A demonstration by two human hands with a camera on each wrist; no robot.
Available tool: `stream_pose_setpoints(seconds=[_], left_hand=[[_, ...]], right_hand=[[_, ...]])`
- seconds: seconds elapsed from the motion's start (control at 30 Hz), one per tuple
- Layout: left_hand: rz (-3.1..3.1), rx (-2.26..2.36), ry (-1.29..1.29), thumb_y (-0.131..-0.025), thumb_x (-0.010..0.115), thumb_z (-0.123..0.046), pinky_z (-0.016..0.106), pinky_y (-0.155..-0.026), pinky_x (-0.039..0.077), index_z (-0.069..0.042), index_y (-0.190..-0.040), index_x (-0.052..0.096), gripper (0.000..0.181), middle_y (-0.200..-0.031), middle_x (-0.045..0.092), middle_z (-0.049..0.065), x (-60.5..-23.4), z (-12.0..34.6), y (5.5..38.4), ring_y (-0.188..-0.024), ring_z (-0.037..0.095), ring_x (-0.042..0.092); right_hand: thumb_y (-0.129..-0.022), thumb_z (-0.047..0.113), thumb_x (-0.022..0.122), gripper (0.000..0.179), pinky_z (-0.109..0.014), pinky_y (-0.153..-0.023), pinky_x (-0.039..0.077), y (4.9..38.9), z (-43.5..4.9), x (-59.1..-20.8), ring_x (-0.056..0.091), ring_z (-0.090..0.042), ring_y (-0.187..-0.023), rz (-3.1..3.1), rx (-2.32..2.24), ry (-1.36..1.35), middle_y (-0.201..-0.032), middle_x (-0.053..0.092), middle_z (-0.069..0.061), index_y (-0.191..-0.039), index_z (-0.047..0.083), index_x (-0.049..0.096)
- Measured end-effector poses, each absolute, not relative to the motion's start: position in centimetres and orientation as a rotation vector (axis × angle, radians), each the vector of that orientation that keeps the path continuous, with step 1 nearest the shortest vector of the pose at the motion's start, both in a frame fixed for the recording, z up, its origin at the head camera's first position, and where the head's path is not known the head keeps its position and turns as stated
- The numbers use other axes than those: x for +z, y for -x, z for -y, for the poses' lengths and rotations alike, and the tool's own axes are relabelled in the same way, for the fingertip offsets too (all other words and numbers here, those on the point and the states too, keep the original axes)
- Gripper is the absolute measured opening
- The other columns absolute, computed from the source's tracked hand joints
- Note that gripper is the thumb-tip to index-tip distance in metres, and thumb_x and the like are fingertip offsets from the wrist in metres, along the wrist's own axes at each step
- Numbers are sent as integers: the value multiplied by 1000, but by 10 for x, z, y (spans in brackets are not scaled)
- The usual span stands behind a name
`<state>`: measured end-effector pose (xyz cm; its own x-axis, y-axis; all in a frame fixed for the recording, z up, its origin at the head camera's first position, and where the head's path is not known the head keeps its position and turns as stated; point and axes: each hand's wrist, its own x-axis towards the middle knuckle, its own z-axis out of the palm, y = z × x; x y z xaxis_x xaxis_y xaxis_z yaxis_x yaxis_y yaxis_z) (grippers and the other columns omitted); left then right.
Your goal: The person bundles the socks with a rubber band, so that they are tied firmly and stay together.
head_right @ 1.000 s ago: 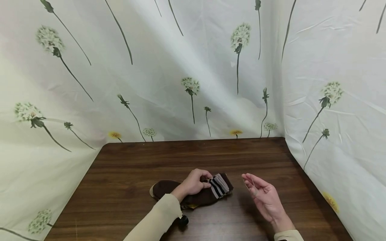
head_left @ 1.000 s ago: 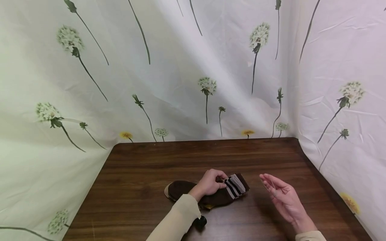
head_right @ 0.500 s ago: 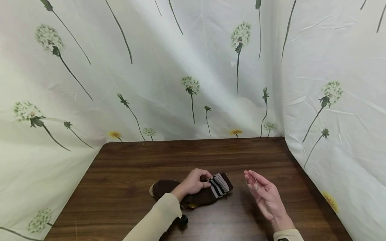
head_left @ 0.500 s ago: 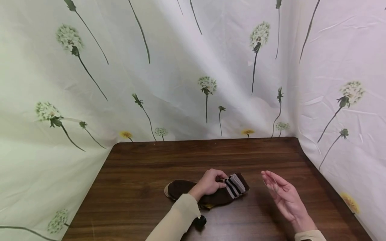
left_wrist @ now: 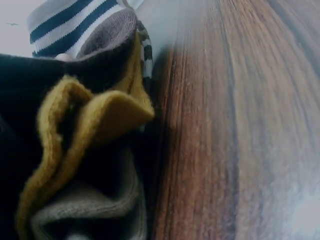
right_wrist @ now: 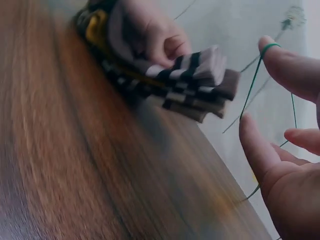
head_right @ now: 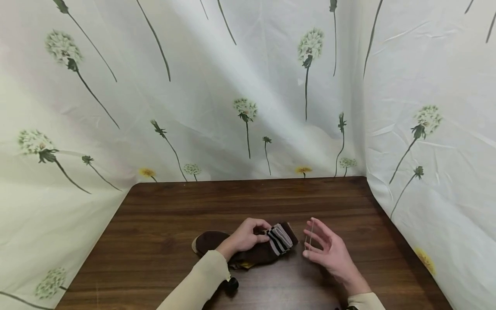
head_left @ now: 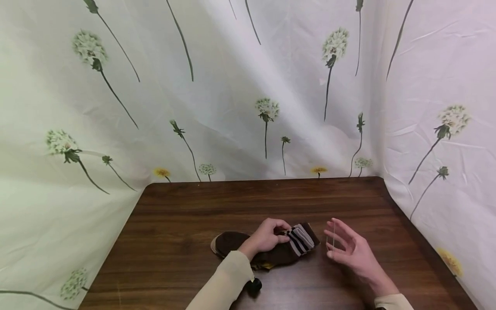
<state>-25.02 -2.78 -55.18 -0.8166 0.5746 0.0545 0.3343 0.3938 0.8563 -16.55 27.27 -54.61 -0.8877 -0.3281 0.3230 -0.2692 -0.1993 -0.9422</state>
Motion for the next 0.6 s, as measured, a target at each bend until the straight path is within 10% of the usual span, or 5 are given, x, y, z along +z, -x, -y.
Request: stream_pose_setpoints(seconds=[0.2, 0.43, 0.6], left_hand=[[-2374, 1401, -791, -94, 78, -7, 29, -93, 53, -8, -112, 76, 18, -110, 75, 2, -553, 29, 250, -104, 13, 67], [-2341, 1424, -779, -94, 78, -7, 28, -90, 53, -10, -111, 77, 17, -108, 74, 1, -554, 29, 251, -100, 10, 66], [-2326, 1438, -762, -94, 79, -6, 27, -87, 53, -10, -110, 77, 16, -106, 74, -1, -555, 29, 252, -96, 9, 66]], right_hand=[[-81, -8, 86, 108, -40, -97, 57, 167, -261, -544, 49, -3, -140, -2312, -1953, 842, -167, 31, -6, -165, -1, 19], [-70, 10, 99, 119, -52, -92, 58, 172, -246, -537, 45, -57, -133, -2590, -1665, 902, -159, 30, -27, -164, 4, 25], [-66, 12, 102, 121, -56, -89, 58, 178, -240, -533, 50, -55, -133, -2693, -1491, 982, -158, 33, -22, -162, 7, 28]])
